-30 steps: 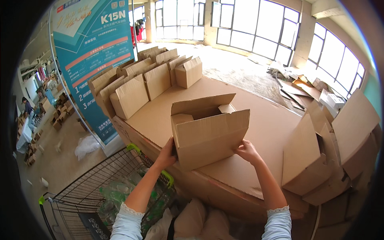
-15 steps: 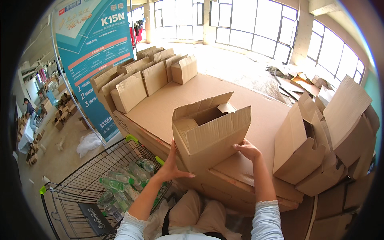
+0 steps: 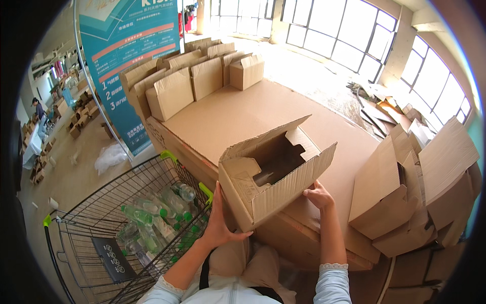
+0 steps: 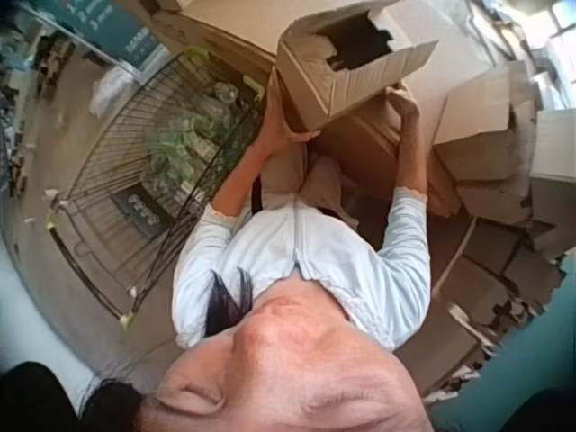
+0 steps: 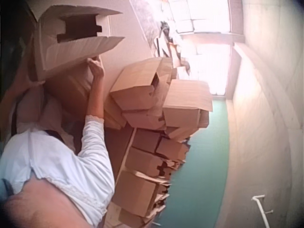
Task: The person moves cardboard boxes one by one from a large container to a tabletop, arranging them in rows.
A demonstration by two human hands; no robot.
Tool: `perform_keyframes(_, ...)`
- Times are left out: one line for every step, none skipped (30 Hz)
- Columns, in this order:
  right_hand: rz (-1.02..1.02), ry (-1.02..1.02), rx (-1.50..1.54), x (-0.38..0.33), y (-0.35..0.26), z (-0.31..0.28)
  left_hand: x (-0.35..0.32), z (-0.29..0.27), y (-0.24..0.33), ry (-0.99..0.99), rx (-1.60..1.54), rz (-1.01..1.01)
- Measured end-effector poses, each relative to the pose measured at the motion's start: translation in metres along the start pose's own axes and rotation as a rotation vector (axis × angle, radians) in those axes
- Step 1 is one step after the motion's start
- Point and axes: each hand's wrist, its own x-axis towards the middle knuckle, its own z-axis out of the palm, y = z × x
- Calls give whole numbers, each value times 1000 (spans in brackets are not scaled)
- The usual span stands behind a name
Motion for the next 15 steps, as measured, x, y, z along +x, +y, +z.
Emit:
perform_keyframes(-3, -4, -1, 2, 0, 6, -5, -1, -2, 13, 22, -2)
perform_keyframes(-5, -10, -12, 4, 4, 6, -10, -2, -6, 26, 44, -5)
perform_keyframes(-10, -16, -25, 6, 5, 8, -14, -4, -8, 36, 35, -16)
perform_keyframes(-20, -9, -26, 9, 7, 12, -18, -7, -10, 46, 26, -27)
perform_keyframes(-28, -6, -28, 13, 11, 17, -24, -11, -12, 53, -13, -55)
perform_keyframes(-36, -7, -36, 18, 12, 23, -28, -14, -14, 67, -55, -81)
perform_keyframes(-25, -55, -18, 21, 13, 24, -34, -19, -14, 85, -58, -67)
perform_keyframes(-10, -107, 0, 24, 17, 22, -40, -25, -13, 108, -58, -54)
perform_keyframes(-32, -99, -58, 31, 12, 37, -47, -32, -11, 142, -52, -46)
perform_keyframes(-48, -91, -113, 38, 10, 50, -55, -38, -8, 175, -130, -68)
perform_keyframes(-70, -77, -172, 43, 6, 64, -59, -42, -4, 214, -206, -88)
perform_keyframes(-184, -56, -225, 50, 2, 87, -66, -47, -1, 252, -280, -104)
perform_keyframes(-208, -30, -327, 53, -10, 112, -72, -48, 1, 298, -360, -106)
perform_keyframes(-239, -4, -427, 56, -23, 139, -79, -49, 2, 342, -439, -101)
perform_keyframes(-249, -72, -515, 61, -38, 162, -84, -49, 4, 377, -525, -84)
